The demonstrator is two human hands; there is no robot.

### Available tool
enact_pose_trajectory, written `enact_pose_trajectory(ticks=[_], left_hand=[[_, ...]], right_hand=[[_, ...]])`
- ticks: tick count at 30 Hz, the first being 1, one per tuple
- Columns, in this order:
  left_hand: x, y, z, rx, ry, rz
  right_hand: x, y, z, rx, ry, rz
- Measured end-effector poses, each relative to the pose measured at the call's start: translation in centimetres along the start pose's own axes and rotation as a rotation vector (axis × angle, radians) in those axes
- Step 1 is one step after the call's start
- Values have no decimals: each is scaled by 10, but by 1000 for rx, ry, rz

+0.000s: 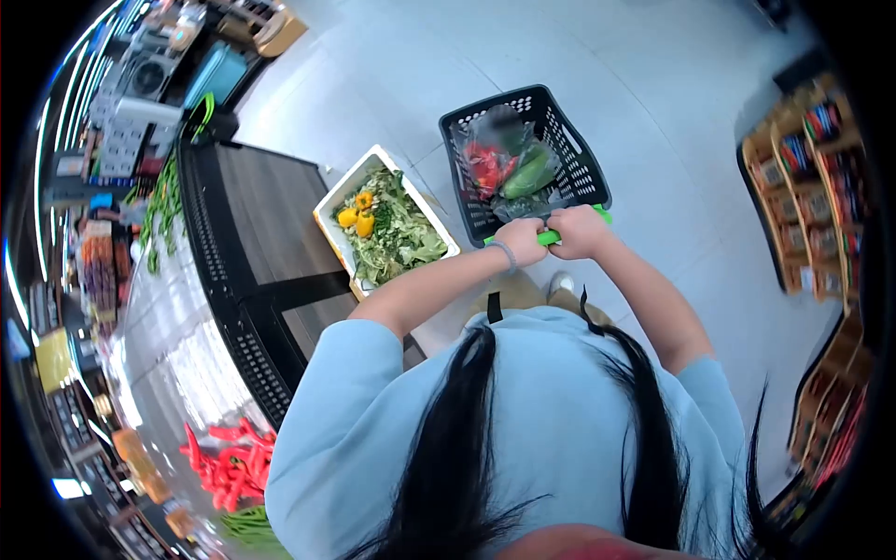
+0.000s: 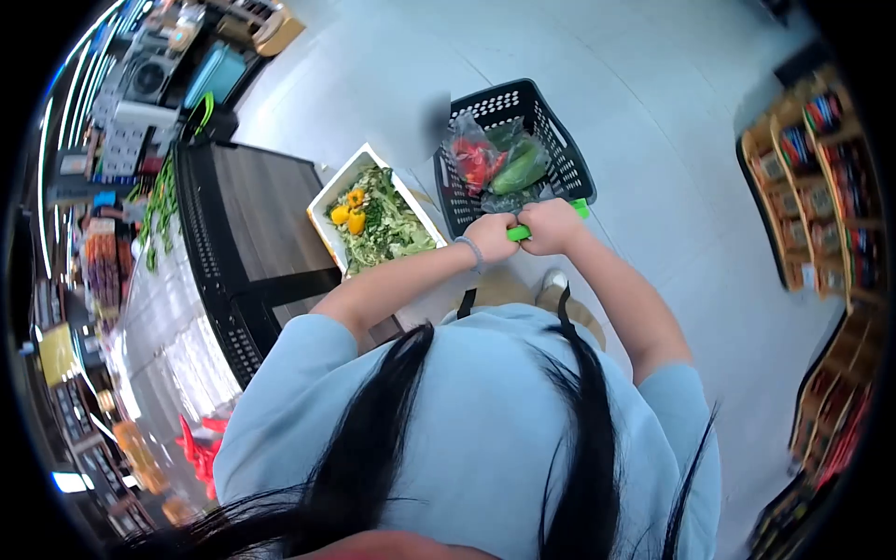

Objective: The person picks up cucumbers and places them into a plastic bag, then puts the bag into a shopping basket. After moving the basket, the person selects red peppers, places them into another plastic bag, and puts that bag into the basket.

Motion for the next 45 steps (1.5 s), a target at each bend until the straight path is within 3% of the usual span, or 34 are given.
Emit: enact_pose_trajectory(ticks=[8, 9, 12, 16, 19, 22, 28, 31, 34, 37, 40, 41, 45], left_hand=[[106, 109, 29, 84, -152, -187], [121, 122, 34, 83, -159, -197], [167, 154, 54, 115, -197, -252], [220, 197, 86, 189, -146, -248], [261, 220, 108, 204, -215, -274], [292, 244, 129, 240, -266, -263], [352, 282, 178, 262, -354, -363], [388, 296, 197, 262, -462, -348], [409, 306, 227, 343, -444, -347], [432, 309, 249, 446, -418, -407], [472, 300, 273, 530, -401, -564], [488, 298, 278, 550, -391, -630], [529, 303, 321, 593, -393, -766]], right_hand=[[40, 143, -81, 169, -58, 90], [40, 163, -91, 104, -66, 274], [67, 211, -107, 278, -70, 151], [149, 214, -130, 17, 6, 20], [142, 191, -189, -259, 185, 38], [86, 208, -217, -343, 310, -64], [126, 413, -184, 110, 34, -158], [129, 520, -168, 518, -87, 50], [101, 600, -165, 664, -137, 369], [44, 627, -190, 492, -118, 982], [61, 684, -168, 609, 0, 735], [61, 698, -167, 606, -20, 797], [57, 765, -155, 684, -32, 676]])
Point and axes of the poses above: each hand's wrist, its own y-axis towards the middle knuckle, its own x-axis out of the back of the hand, z = x × y, the point moved 9 cm from there along y, towards the middle knuckle, and after that the axes turned 5 degrees about x, right-handed, at the moved point
